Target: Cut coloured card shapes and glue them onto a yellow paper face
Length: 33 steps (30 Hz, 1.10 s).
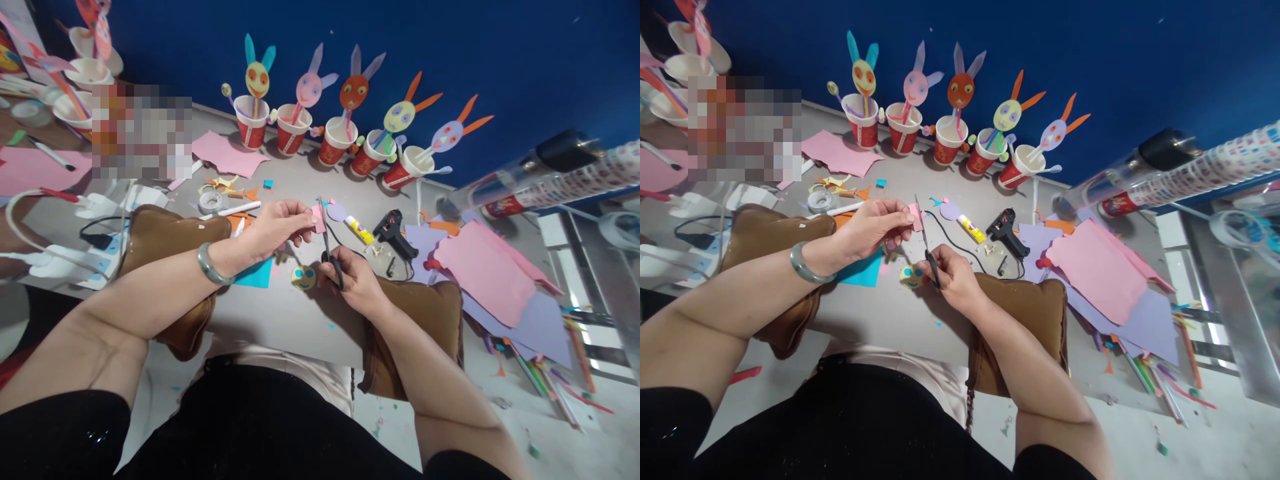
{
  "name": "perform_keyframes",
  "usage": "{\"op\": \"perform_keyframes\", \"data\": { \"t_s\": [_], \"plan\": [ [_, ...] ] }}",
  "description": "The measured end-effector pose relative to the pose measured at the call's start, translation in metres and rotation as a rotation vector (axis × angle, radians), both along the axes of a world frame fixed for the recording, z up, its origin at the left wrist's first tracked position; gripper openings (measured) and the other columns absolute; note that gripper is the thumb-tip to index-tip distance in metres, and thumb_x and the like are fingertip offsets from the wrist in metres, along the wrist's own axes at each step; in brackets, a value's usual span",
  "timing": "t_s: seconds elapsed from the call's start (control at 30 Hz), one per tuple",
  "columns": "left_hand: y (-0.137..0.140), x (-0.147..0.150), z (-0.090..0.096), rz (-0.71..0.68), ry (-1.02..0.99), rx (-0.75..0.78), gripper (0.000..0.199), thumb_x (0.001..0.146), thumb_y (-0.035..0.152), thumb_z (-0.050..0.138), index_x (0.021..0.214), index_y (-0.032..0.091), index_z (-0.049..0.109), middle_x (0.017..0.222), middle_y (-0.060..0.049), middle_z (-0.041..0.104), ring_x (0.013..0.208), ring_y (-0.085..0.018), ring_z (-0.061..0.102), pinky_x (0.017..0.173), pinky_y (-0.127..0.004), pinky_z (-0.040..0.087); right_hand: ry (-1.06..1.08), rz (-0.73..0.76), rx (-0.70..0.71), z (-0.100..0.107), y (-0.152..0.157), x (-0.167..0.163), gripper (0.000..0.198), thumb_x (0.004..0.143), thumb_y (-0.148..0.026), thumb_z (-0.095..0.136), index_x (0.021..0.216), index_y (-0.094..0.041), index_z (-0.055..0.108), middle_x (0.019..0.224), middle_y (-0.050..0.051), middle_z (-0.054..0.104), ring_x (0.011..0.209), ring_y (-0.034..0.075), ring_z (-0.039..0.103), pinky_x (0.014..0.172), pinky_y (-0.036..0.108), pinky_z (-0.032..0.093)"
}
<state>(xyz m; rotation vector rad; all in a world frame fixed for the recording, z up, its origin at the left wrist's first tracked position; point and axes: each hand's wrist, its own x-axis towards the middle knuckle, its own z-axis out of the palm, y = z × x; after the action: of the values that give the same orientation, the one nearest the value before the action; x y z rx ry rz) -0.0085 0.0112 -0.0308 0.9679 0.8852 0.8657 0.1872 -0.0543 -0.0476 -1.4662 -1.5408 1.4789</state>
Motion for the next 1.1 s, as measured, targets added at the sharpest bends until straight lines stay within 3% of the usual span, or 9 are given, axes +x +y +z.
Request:
{"op": "perform_keyframes", "data": {
  "t_s": [0.3, 0.57, 0.8, 1.1],
  "plan": [
    [-0.0001, -0.0007, -0.0025, -0.042, -0.044, 0.055, 0.013, 0.08, 0.021, 0.071, 0.074, 0.014, 0.063, 0.067, 0.001, 0.069, 0.052, -0.004, 0.058, 0.046, -0.015, 0.04, 0.033, 0.061, 0.029, 0.005, 0.003, -0.0013, 0.066, 0.069, -0.085, 0.067, 0.08, -0.023, 0.046, 0.065, -0.002, 0.06, 0.055, 0.011, 0.047, 0.053, 0.026, 0.039],
    [-0.001, 0.0006, -0.0058, -0.086, 0.013, 0.047, 0.012, 0.081, 0.022, 0.07, 0.077, 0.014, 0.064, 0.069, 0.0, 0.07, 0.055, -0.004, 0.059, 0.05, -0.015, 0.042, 0.069, 0.088, 0.055, 0.0033, 0.0025, 0.0001, 0.065, 0.073, -0.084, 0.064, 0.083, -0.023, 0.045, 0.068, -0.001, 0.063, 0.054, 0.011, 0.049, 0.052, 0.027, 0.037],
    [-0.0019, 0.0008, -0.0039, -0.086, -0.018, 0.046, 0.01, 0.081, 0.018, 0.069, 0.074, 0.014, 0.063, 0.063, 0.002, 0.067, 0.051, -0.003, 0.057, 0.046, -0.014, 0.041, 0.081, 0.065, 0.064, 0.0021, 0.0035, -0.0002, 0.065, 0.071, -0.084, 0.065, 0.082, -0.023, 0.047, 0.058, -0.006, 0.054, 0.051, 0.01, 0.046, 0.051, 0.026, 0.036],
    [-0.0016, 0.001, -0.0058, -0.071, -0.01, 0.028, 0.012, 0.082, 0.019, 0.07, 0.075, 0.014, 0.063, 0.063, 0.002, 0.067, 0.051, -0.003, 0.058, 0.047, -0.013, 0.043, 0.05, 0.046, 0.072, -0.0001, 0.0017, 0.0014, 0.06, 0.075, -0.081, 0.065, 0.081, -0.023, 0.048, 0.061, -0.004, 0.061, 0.053, 0.012, 0.051, 0.053, 0.027, 0.038]
  ]
}}
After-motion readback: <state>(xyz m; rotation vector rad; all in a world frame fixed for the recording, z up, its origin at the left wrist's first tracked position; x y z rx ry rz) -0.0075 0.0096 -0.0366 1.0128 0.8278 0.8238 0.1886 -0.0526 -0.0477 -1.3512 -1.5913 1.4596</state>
